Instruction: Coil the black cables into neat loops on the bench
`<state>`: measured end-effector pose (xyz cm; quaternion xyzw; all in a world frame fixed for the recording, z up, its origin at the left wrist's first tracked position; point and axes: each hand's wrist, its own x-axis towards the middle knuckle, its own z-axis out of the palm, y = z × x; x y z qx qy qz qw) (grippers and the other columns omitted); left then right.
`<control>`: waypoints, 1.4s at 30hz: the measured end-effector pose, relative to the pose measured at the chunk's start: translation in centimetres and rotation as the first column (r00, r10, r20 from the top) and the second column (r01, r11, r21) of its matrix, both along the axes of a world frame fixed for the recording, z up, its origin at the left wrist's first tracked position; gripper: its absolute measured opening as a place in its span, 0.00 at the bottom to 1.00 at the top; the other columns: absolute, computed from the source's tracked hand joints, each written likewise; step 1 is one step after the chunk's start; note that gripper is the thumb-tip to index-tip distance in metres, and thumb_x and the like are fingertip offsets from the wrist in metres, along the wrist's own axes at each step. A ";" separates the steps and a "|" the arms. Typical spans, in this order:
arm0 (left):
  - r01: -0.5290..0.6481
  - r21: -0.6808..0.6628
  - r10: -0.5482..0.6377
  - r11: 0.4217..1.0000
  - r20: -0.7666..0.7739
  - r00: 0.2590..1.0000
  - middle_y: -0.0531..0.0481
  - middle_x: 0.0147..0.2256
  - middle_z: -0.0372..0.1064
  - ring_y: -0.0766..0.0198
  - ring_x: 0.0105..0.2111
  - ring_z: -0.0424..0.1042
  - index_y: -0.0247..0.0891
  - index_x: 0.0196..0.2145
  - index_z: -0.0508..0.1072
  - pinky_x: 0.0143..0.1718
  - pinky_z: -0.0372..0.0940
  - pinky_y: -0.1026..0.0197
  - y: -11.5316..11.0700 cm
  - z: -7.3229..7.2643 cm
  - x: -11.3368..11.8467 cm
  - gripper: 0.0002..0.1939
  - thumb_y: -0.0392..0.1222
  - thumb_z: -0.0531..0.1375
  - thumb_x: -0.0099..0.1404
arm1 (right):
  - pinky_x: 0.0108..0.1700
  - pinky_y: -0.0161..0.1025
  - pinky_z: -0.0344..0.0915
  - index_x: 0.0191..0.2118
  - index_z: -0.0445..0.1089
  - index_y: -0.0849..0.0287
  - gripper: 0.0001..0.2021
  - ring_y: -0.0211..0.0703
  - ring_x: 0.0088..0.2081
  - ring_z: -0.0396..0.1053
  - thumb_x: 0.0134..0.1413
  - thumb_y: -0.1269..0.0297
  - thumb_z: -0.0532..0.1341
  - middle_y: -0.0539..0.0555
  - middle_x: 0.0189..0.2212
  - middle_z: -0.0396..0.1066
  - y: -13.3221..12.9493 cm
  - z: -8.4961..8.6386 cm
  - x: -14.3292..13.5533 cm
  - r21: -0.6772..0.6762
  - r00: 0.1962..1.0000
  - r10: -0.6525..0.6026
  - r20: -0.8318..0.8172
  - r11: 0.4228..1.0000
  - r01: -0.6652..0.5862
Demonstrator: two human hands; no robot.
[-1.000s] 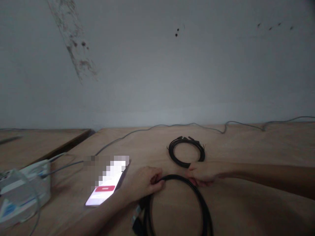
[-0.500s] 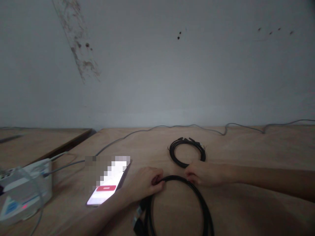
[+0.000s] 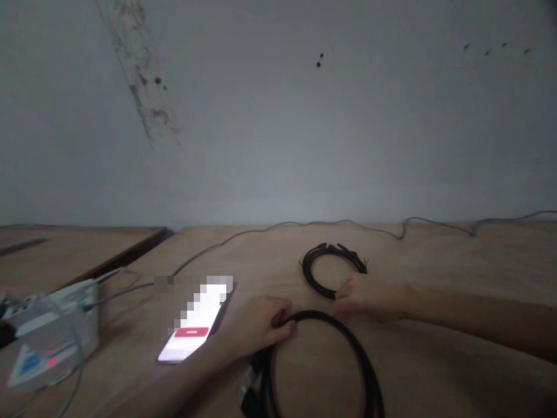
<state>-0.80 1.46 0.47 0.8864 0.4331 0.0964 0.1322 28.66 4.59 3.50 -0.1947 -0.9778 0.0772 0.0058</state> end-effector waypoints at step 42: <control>0.011 -0.009 -0.011 1.000 0.017 1.000 0.56 0.25 0.62 0.65 0.26 0.61 0.40 0.27 0.62 0.27 0.47 0.62 0.0 0.1 0.1 0.13 0.46 0.59 0.66 | 0.28 0.34 0.55 0.29 0.69 0.60 0.06 0.36 0.25 0.62 0.57 0.72 0.59 0.48 0.25 0.68 -0.8 -0.8 -1.0 -0.167 0.997 -0.062 -0.042 0.985 0.054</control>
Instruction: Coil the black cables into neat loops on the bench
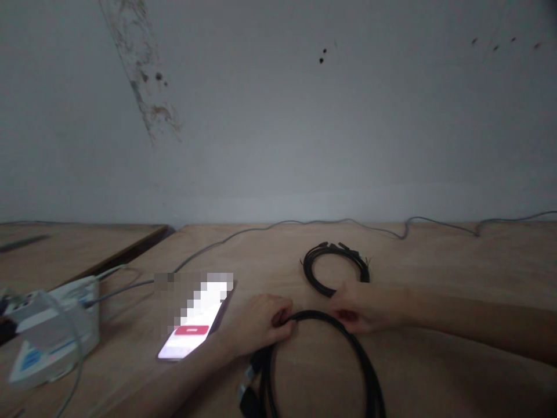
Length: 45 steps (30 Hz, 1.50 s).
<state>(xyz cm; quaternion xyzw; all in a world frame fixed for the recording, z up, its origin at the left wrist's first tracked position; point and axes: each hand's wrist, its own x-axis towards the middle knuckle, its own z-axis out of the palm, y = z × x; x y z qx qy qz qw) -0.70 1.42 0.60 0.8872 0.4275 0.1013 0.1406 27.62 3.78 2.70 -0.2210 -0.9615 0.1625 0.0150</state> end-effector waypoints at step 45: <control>-0.015 0.007 0.015 1.000 0.002 1.000 0.56 0.25 0.64 0.64 0.26 0.61 0.40 0.28 0.64 0.28 0.48 0.62 -0.1 0.0 0.1 0.12 0.46 0.59 0.66 | 0.14 0.27 0.52 0.29 0.68 0.60 0.14 0.31 0.14 0.62 0.65 0.65 0.51 0.47 0.19 0.67 0.1 0.4 -1.5 -0.749 0.655 -0.598 0.462 0.133 0.649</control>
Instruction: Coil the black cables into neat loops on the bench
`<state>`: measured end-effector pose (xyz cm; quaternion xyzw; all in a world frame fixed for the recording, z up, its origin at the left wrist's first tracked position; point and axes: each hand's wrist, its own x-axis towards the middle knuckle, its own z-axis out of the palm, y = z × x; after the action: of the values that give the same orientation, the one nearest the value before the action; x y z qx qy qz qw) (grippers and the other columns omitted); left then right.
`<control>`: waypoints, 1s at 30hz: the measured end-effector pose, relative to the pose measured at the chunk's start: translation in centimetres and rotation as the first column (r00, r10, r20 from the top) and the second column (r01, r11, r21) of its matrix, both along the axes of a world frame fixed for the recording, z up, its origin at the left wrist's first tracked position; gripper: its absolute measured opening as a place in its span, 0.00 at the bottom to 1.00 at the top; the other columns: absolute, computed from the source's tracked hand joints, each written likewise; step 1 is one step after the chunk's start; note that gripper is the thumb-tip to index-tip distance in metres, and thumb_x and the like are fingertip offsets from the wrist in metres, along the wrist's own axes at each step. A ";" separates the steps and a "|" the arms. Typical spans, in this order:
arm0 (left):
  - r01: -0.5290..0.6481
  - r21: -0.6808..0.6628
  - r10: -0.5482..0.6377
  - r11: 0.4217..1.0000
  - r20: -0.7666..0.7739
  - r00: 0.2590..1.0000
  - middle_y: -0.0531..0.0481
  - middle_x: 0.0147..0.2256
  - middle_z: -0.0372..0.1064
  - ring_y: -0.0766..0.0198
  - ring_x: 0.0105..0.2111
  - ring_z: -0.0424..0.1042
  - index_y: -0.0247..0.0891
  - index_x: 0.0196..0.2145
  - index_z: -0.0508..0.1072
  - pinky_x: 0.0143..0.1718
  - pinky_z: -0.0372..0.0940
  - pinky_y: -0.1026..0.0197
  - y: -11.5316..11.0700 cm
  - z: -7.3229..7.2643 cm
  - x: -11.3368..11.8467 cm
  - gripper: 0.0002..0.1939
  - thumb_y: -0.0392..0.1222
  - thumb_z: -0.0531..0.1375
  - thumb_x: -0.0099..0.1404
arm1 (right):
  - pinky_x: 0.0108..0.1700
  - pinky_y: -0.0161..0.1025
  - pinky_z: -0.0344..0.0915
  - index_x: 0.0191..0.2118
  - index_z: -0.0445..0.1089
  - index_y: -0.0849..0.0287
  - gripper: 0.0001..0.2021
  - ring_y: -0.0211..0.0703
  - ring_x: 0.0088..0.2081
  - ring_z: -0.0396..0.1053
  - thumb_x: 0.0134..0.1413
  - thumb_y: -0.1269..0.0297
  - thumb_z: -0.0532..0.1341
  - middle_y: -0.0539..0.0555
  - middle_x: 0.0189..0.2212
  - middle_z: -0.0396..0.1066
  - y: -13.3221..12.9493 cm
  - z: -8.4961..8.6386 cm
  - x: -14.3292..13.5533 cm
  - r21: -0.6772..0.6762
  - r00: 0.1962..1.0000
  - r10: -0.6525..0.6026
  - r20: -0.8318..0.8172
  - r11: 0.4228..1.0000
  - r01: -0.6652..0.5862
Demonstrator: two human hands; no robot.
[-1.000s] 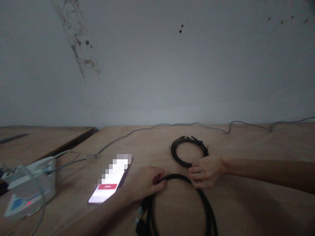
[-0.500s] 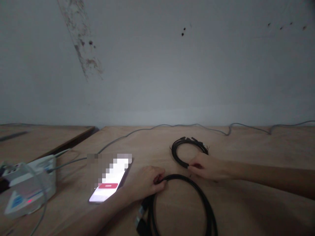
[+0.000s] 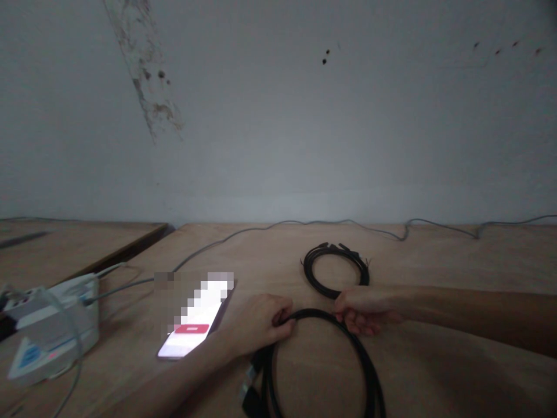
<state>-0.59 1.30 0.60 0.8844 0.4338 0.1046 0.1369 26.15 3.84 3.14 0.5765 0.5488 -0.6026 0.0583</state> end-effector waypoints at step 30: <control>-0.056 0.066 0.062 0.996 -0.092 0.994 0.55 0.24 0.65 0.63 0.25 0.64 0.41 0.26 0.65 0.27 0.49 0.61 -0.3 0.0 0.1 0.09 0.45 0.58 0.62 | 0.32 0.36 0.60 0.35 0.73 0.61 0.06 0.42 0.31 0.67 0.60 0.73 0.58 0.54 0.30 0.74 -0.4 0.3 -0.5 0.771 0.760 0.505 0.408 0.256 -0.584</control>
<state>-0.48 0.98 0.64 0.8791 0.4621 0.0805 0.0850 25.65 3.41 3.40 0.3203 0.9339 -0.1578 -0.0157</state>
